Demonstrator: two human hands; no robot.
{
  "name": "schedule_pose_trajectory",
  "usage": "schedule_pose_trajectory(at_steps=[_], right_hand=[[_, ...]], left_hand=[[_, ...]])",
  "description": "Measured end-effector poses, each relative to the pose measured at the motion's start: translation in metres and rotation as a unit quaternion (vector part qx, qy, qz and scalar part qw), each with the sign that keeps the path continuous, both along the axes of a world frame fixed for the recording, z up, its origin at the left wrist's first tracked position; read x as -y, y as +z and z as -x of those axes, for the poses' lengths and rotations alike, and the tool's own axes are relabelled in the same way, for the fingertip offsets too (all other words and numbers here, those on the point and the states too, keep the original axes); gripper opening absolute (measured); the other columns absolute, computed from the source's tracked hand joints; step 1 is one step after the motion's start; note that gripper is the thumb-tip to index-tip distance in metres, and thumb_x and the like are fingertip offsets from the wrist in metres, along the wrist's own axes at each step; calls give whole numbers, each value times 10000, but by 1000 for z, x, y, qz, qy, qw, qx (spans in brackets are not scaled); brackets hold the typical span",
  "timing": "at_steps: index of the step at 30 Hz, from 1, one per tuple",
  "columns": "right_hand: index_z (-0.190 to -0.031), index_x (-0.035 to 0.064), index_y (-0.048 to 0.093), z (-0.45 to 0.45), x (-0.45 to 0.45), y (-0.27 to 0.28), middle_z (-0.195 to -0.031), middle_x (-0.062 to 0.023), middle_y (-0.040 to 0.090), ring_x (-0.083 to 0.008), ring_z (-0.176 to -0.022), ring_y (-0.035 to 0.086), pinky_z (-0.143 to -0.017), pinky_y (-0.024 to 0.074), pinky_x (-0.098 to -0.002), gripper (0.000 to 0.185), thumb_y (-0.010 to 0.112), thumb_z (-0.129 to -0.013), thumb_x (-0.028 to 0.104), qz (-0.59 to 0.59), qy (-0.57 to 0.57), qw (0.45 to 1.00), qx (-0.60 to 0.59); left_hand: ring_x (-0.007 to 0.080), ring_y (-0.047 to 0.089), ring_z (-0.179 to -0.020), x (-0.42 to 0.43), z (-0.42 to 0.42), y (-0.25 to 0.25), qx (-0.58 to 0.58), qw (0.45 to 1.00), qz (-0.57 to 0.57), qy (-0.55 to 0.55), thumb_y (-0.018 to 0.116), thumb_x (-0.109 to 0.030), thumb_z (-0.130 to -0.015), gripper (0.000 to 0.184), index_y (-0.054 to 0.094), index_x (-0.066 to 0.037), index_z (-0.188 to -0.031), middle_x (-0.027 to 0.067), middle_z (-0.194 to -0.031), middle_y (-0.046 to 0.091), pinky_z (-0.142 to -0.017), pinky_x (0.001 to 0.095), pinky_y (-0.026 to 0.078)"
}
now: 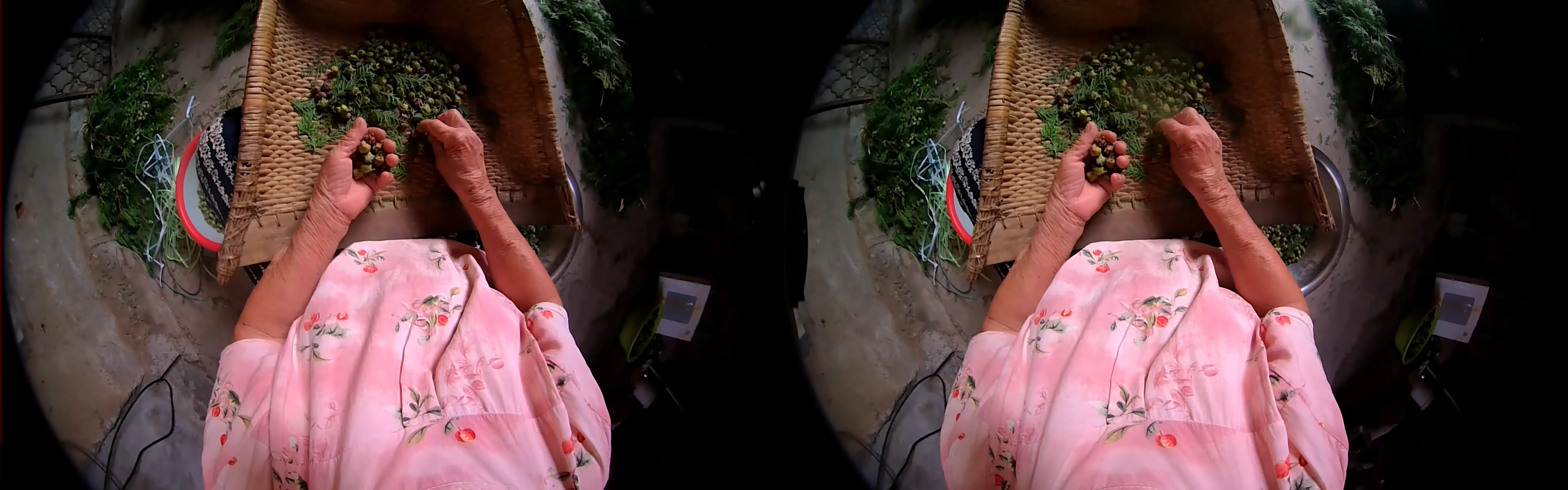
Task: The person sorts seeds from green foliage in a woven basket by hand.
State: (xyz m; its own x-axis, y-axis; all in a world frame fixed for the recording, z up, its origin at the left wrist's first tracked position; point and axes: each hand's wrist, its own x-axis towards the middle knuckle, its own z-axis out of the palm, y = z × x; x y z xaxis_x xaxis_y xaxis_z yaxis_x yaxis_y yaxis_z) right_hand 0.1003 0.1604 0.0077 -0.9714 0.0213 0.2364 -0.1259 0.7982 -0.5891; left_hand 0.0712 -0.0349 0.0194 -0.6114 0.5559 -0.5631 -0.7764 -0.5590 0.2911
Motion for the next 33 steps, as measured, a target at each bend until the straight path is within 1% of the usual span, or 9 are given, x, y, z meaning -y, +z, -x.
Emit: schedule_pose_trajectory(at_steps=[8,11,14,16,22,27,30,32,33], right_hand=[[-919,101,635,1,-1,3,-866,-84,549,-289,-838,569,-682,472,-364,196,616,-761,-13,-33,-13,999,6],[-913,83,616,-1,-1,9,-872,-99,557,-288,-837,565,-690,468,-379,169,607,-768,-4,-6,-15,999,-52],[-945,60,586,-4,4,20,-893,-127,573,-281,-812,584,-700,467,-347,173,587,-792,-22,285,-90,951,78],[-961,57,601,-1,5,16,-861,-107,573,-227,-749,585,-669,468,-296,171,600,-803,-8,153,-36,987,-23],[-923,70,574,3,22,9,-879,-130,528,-334,-804,568,-676,473,-413,127,615,-812,116,-20,-23,997,69],[-893,54,558,5,24,11,-865,-136,521,-351,-801,561,-666,476,-417,121,617,-808,117,-40,-13,998,40],[-889,29,570,3,20,16,-838,-128,534,-297,-770,583,-671,492,-393,107,597,-816,102,75,-36,997,-3],[-934,24,584,0,15,22,-864,-98,573,-220,-774,602,-676,509,-345,114,570,-855,105,261,-82,959,71],[-934,24,584,-2,13,22,-864,-98,573,-220,-774,602,-676,509,-345,114,570,-855,105,261,-81,960,63]], left_hand=[[181,618,-680,-1,0,1,9,1000,-5,-1,572,-407,-894,318,600,-90,-890,55,-787,631,-498,283,509],[179,612,-680,-1,-1,3,5,1000,10,3,580,-413,-888,320,599,-93,-887,53,-790,630,-500,282,497],[178,598,-702,-1,0,4,7,1000,20,-1,585,-400,-888,293,601,-109,-869,51,-807,620,-487,265,482],[175,598,-691,-3,-1,5,13,1000,24,5,589,-395,-887,284,599,-111,-865,54,-810,621,-481,260,479],[190,603,-681,-1,-2,1,16,1000,15,11,594,-399,-883,292,593,-107,-882,59,-800,629,-494,285,472],[186,601,-709,-2,-2,5,21,999,19,14,590,-403,-883,274,608,-131,-865,43,-816,619,-495,272,470],[190,606,-718,-3,-3,9,39,998,24,34,606,-393,-874,258,605,-136,-848,37,-811,621,-518,281,497],[195,605,-717,-3,-4,9,49,997,20,60,608,-370,-876,250,602,-123,-836,39,-812,622,-546,304,526],[196,607,-719,-4,-5,9,54,996,10,70,609,-363,-877,249,600,-117,-837,42,-812,622,-558,310,533]])
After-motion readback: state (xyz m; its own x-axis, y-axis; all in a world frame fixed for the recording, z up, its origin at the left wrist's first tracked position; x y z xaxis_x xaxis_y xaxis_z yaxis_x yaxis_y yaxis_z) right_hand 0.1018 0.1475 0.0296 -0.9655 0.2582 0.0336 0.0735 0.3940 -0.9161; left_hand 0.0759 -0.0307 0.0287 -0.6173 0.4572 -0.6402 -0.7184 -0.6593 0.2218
